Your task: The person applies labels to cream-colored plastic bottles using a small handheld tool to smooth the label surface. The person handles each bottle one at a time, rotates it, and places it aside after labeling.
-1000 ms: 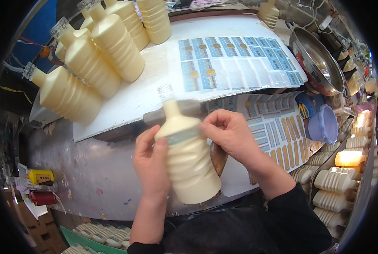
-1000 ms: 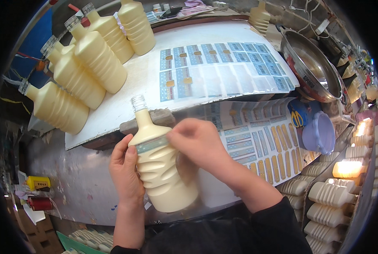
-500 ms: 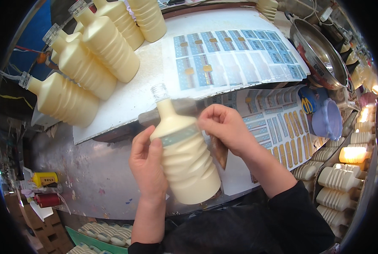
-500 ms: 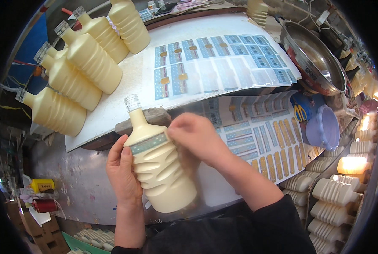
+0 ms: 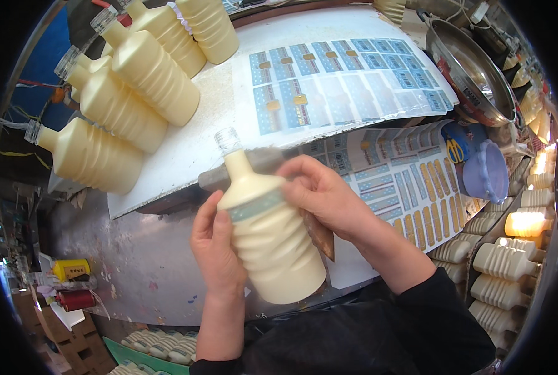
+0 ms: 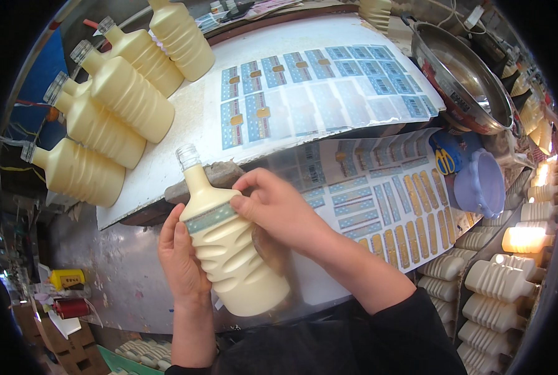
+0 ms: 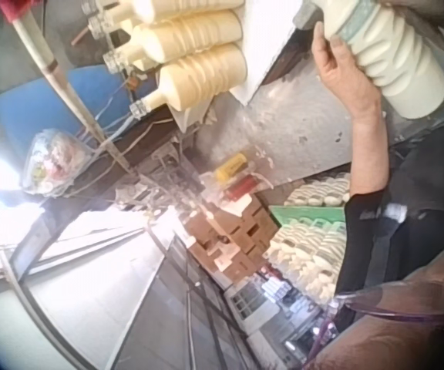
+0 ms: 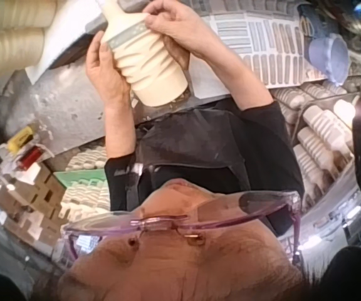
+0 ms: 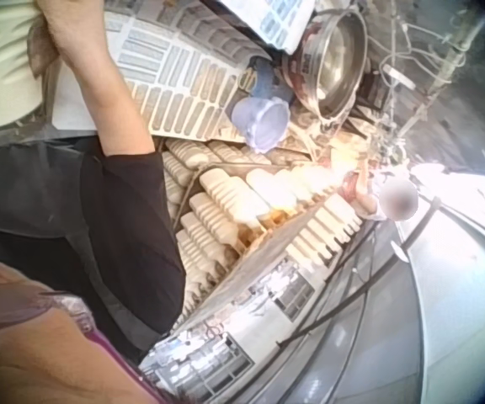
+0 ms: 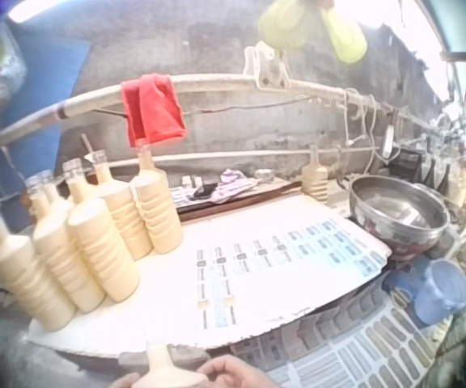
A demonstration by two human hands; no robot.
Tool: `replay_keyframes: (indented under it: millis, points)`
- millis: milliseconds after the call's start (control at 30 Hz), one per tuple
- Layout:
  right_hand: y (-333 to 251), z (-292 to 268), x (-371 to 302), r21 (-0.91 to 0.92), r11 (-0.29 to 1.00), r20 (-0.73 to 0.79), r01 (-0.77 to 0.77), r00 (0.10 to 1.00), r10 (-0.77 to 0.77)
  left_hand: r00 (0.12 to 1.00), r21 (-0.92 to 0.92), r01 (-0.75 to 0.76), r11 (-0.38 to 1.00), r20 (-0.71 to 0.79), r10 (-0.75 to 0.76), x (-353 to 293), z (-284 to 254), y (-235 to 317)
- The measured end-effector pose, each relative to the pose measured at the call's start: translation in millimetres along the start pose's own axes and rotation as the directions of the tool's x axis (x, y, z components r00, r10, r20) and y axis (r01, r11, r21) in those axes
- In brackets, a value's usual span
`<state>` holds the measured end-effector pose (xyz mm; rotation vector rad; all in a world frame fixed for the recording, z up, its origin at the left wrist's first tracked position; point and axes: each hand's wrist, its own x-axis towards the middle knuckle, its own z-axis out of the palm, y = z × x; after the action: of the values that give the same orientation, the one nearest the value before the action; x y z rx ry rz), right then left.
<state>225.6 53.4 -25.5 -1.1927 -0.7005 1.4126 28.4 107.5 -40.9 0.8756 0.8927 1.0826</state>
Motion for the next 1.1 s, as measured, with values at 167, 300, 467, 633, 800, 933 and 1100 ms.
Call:
replay_keyframes:
  millis: [167,300,467,633,800,933,1100]
  points:
    - [0.1,0.1,-0.3,-0.102,0.995,-0.024,0.016,1.000,-0.019,1.000,-0.008,0.027,1.000,0.004,-0.027,0.7,-0.3,0.8]
    - [-10.0,3.1,-2.4,-0.036,0.998,-0.060,-0.046,0.997,0.044,1.000,-0.022,0.009,1.000,0.021,-0.008,-0.3,-2.4,-0.8]
    - [-7.3,-2.7,-6.6,0.059,0.998,-0.006,-0.032,0.999,0.032,0.997,-0.080,0.078,0.994,0.028,-0.076,-4.6,7.1,7.1]
    - [-2.4,4.5,-12.9,-0.016,0.998,-0.028,0.061,0.998,-0.062,0.988,-0.150,0.142,0.978,0.089,-0.129,-3.4,4.8,4.2]
    - [-9.0,12.8,-24.2,-0.012,0.997,0.000,0.074,0.997,-0.074,0.980,-0.216,0.162,0.963,0.148,-0.131,1.6,-2.3,-2.2]
    - [-4.5,12.9,-23.9,-0.032,0.995,-0.015,0.095,0.995,-0.096,0.977,-0.246,0.157,0.956,0.178,-0.115,1.9,-2.2,-2.6]
    - [-5.7,10.6,-18.9,0.060,0.998,-0.038,0.020,0.999,-0.017,0.982,-0.248,0.168,0.954,0.126,-0.140,-3.3,3.3,2.0]
